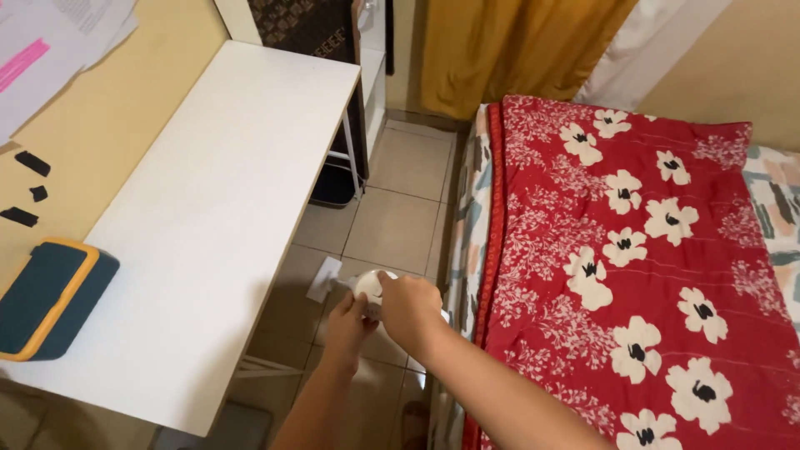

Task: The person uses a small handheld cleaning device with a white cloth to wipe the tiled floor around a bed, desk, and wardrobe in a bedroom. The person moves around the room, cleaning different sections of the floor.

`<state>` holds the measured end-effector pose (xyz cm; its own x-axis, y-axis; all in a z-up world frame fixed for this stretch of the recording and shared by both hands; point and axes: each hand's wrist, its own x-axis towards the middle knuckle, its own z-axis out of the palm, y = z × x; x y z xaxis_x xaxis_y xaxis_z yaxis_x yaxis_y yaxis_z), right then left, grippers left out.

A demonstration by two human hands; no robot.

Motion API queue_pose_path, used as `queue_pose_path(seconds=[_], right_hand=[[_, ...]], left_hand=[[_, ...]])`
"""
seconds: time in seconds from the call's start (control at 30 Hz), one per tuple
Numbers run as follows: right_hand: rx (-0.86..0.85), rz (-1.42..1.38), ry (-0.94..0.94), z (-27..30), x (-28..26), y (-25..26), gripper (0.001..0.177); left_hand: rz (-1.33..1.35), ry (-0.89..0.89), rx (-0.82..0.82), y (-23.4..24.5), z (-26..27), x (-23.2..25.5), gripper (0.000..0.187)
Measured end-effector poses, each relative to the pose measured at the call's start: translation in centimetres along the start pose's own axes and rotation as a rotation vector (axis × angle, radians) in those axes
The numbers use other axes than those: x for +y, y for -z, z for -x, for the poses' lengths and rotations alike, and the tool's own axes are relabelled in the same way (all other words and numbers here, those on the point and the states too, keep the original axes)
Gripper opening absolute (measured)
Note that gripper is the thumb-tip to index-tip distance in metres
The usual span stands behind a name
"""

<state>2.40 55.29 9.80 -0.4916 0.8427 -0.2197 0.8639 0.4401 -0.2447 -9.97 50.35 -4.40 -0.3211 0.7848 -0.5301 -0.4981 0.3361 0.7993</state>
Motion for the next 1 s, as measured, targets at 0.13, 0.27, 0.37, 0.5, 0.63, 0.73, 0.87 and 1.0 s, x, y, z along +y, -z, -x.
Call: queue_pose_path(seconds=[0.13,0.27,0.37,0.5,0.63,0.73,0.87,1.0], right_hand=[[-0.034,-0.006,-0.014,-1.2,1.1,-1.5,0.068],[-0.056,-0.002,0.047,-3.9,1.6,-5.4,0.074],[-0.166,0.019,0.003,-5.8,1.7,-7.2,0.080],[-0.118,-0.052,-0.050,-7.2,-0.5,-6.3,0.059],[-0.230,-0.007,-0.105,-8.6,-3.3,-2.5,0.073],[-0.158,0.002,-0.101,-10.8,-3.4,-0.9,0.066],[-0.169,0.063,-0.054,-14.2,-3.3,-2.4,0.076],[-0.145,0.058,-0.043,-15.8,-3.4,-4.1,0.072]], left_hand=[[-0.035,-0.001,0.014,-0.3,-1.5,-0.5,0.038],[-0.194,0.030,0.063,1.5,-4.8,-1.8,0.037],[-0.238,0.050,0.082,2.5,-6.5,-2.9,0.038],[-0.139,-0.024,0.095,3.3,-7.7,-0.8,0.040],[-0.032,0.157,0.140,2.2,-8.7,4.3,0.043],[-0.027,0.062,0.036,2.5,-10.3,6.3,0.047],[-0.119,0.090,0.065,3.7,-14.4,6.0,0.052],[-0.208,0.191,0.127,4.2,-17.9,5.8,0.057]])
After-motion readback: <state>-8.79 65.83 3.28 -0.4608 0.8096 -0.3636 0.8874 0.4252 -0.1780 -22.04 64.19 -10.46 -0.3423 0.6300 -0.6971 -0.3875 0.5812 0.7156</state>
